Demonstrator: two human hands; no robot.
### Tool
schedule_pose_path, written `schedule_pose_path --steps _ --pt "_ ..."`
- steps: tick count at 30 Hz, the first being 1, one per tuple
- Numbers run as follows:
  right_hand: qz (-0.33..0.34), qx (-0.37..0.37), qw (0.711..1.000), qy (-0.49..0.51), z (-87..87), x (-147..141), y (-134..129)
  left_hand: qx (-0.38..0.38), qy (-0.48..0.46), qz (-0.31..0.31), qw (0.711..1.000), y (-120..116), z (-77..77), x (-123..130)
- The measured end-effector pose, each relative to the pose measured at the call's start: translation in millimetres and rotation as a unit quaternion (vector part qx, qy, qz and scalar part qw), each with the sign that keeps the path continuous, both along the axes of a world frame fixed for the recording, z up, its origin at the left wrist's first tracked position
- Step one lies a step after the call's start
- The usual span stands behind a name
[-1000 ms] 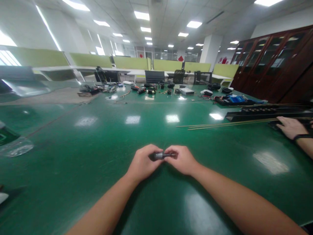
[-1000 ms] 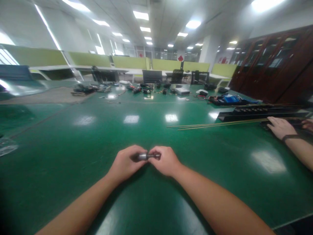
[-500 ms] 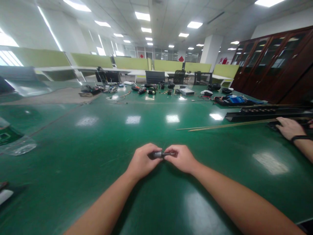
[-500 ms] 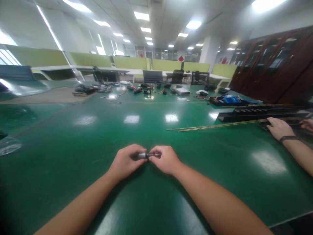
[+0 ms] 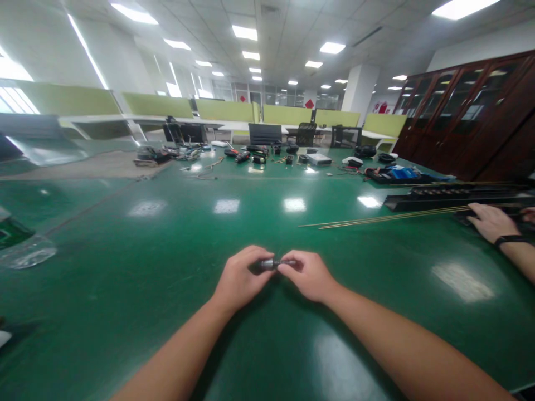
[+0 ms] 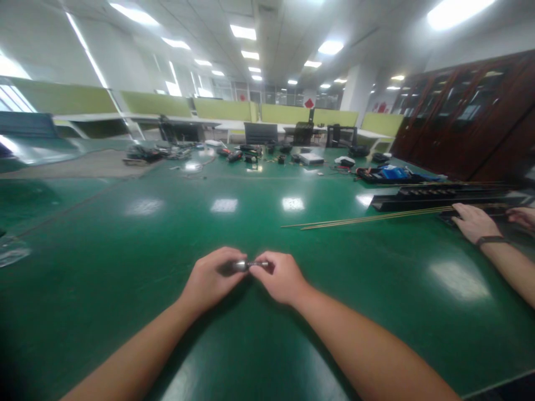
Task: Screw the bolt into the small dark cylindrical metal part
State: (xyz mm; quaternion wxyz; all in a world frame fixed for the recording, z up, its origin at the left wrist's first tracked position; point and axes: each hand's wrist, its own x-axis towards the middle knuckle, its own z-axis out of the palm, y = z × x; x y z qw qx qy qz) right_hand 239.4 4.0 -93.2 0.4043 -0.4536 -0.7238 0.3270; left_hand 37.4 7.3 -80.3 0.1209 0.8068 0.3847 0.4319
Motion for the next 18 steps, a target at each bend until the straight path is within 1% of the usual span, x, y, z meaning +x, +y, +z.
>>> schedule_pose_path --steps 6,12,18 --pt "-0.006 -0.003 1.0 0.009 -0.8 -0.2 0.2 -0.003 -0.003 0.004 1.0 -0.8 0.2 1.1" --pt "-0.001 -0.011 1.0 0.016 -0.9 -0.1 -0.5 -0.012 -0.004 -0.001 1.0 -2.9 4.5 2.8" --pt "0.002 -0.002 1.0 0.013 -2.5 0.2 -1.0 -0.02 -0.006 0.005 1.0 -3.1 4.3 2.6"
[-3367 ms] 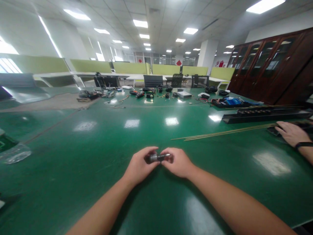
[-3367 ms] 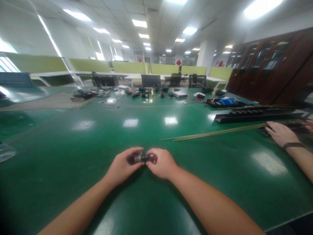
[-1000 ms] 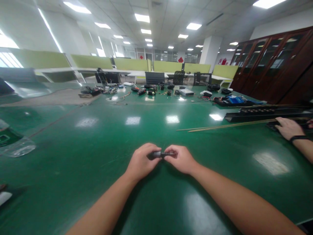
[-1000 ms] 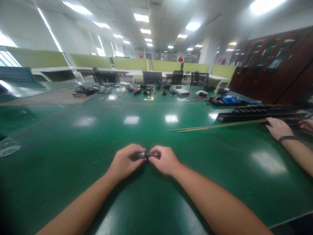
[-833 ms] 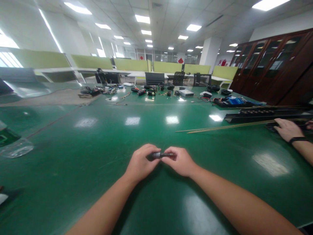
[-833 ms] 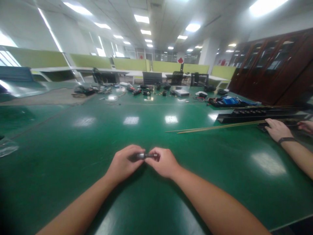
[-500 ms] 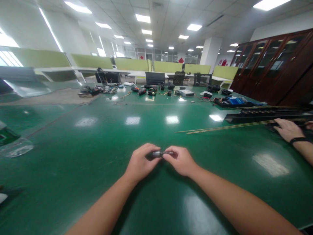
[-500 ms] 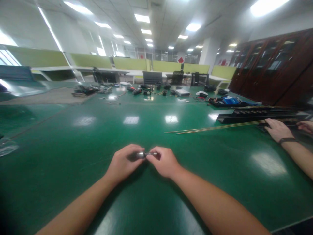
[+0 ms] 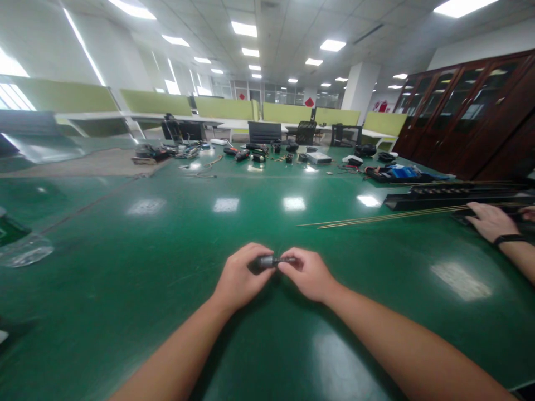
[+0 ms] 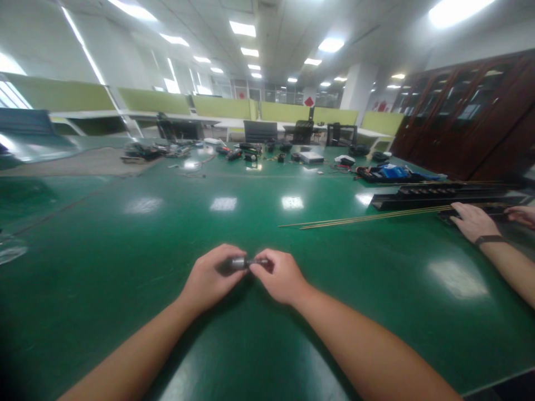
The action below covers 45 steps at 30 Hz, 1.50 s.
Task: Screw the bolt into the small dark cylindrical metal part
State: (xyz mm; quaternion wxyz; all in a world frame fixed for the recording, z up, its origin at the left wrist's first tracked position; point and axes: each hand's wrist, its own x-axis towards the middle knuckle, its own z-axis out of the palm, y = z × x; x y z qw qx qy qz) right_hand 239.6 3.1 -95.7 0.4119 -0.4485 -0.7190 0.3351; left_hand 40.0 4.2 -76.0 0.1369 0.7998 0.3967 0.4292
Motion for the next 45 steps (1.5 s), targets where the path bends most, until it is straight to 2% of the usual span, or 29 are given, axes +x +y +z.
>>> schedule_pose_path --steps 15,27,45 --pt "-0.005 -0.018 1.0 0.014 -0.6 0.2 0.6 0.003 -0.009 0.0 1.0 -0.3 1.2 0.6" --pt "-0.01 -0.031 0.999 0.032 -2.3 0.0 1.7 0.006 -0.012 0.031 0.999 1.8 -1.5 -1.5" --pt "-0.037 -0.024 0.999 0.022 -2.0 -0.4 2.2 -0.01 -0.022 0.04 0.999 4.0 -4.2 -3.5"
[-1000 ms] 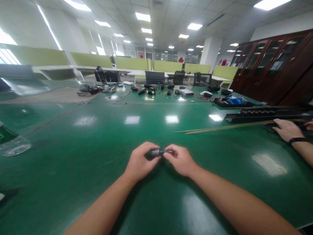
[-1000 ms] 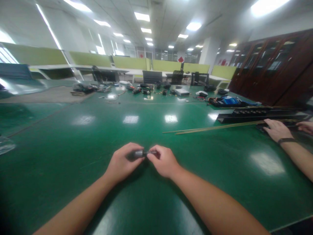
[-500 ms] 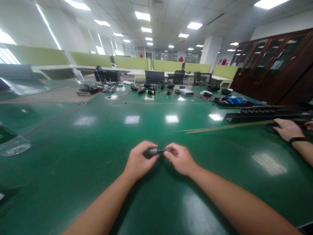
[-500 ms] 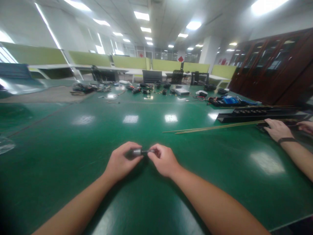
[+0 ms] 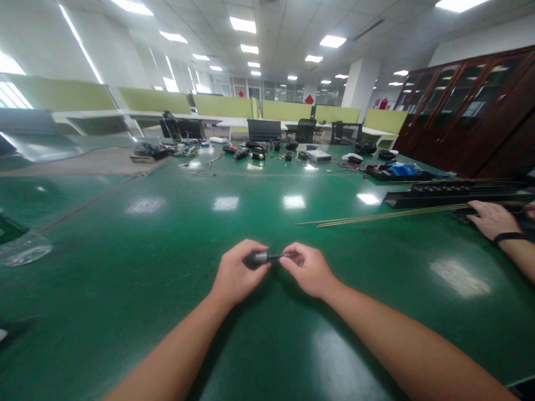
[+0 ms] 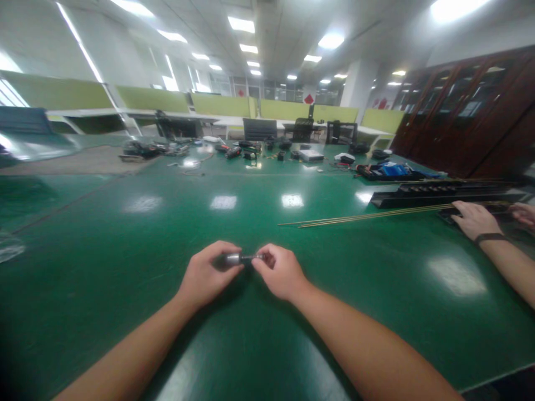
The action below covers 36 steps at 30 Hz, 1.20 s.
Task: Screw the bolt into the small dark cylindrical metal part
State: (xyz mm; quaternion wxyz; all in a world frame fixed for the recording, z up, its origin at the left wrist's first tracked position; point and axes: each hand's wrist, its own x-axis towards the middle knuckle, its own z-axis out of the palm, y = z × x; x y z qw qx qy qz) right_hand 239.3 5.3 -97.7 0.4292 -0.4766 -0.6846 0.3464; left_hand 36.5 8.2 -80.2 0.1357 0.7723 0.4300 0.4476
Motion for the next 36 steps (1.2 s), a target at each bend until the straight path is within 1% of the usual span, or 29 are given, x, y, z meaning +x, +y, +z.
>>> schedule_pose_path --steps 12,20,23,27,31,36 --pt "-0.001 0.002 1.0 0.002 3.3 0.1 -1.4 -0.007 0.001 0.01 1.0 0.3 0.5 -1.9" --pt "-0.007 -0.009 1.0 0.011 1.6 1.3 0.1 -0.016 -0.008 0.025 1.0 0.7 2.0 -2.5" --pt "-0.005 -0.011 1.0 0.028 -1.2 3.4 0.8 -0.037 -0.003 0.047 0.998 0.3 3.6 -3.3" --pt "0.011 -0.016 0.999 0.048 -5.8 5.0 2.3 -0.075 -0.008 0.093 0.993 0.7 5.0 -4.8" --pt "0.029 -0.02 0.999 0.024 -6.4 4.2 3.0 -0.12 -0.062 0.135 0.982 5.6 2.6 -5.0" --pt "0.045 -0.014 0.999 -0.009 -3.3 3.3 1.1 -0.183 -0.195 0.102 0.958 15.5 -2.3 -5.1"
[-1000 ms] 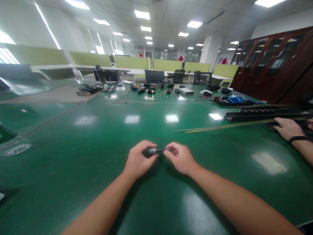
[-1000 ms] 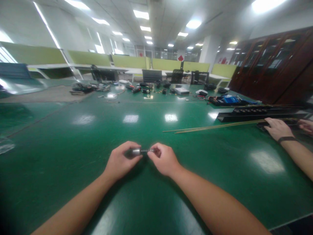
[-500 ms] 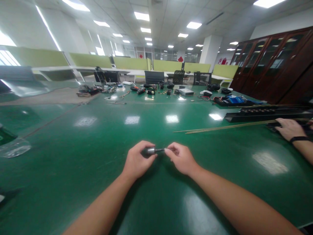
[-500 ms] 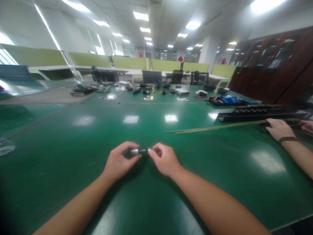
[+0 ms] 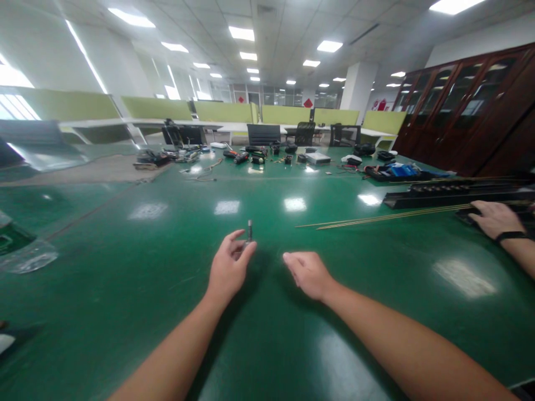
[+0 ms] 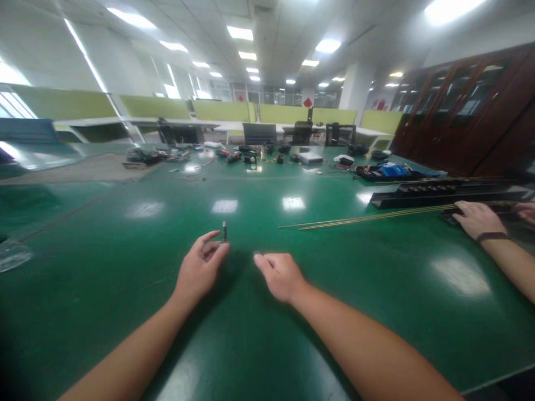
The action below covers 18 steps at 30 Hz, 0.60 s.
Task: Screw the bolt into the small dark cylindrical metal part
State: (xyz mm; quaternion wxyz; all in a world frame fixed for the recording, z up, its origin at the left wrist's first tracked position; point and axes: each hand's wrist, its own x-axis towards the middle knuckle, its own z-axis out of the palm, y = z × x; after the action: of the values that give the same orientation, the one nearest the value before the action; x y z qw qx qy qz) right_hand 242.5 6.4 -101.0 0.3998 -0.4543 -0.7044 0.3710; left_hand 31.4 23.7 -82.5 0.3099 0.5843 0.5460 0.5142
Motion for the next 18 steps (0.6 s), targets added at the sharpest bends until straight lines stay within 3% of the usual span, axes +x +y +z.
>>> schedule_pose_path --steps 10,18 --pt "0.019 0.0 0.999 -0.029 0.9 -0.7 2.5 -0.046 -0.064 0.012 0.997 1.5 4.2 1.6" --pt "0.04 -0.039 0.997 0.05 -1.1 3.5 10.4 -0.039 0.055 0.025 0.997 -2.9 12.9 -13.5"
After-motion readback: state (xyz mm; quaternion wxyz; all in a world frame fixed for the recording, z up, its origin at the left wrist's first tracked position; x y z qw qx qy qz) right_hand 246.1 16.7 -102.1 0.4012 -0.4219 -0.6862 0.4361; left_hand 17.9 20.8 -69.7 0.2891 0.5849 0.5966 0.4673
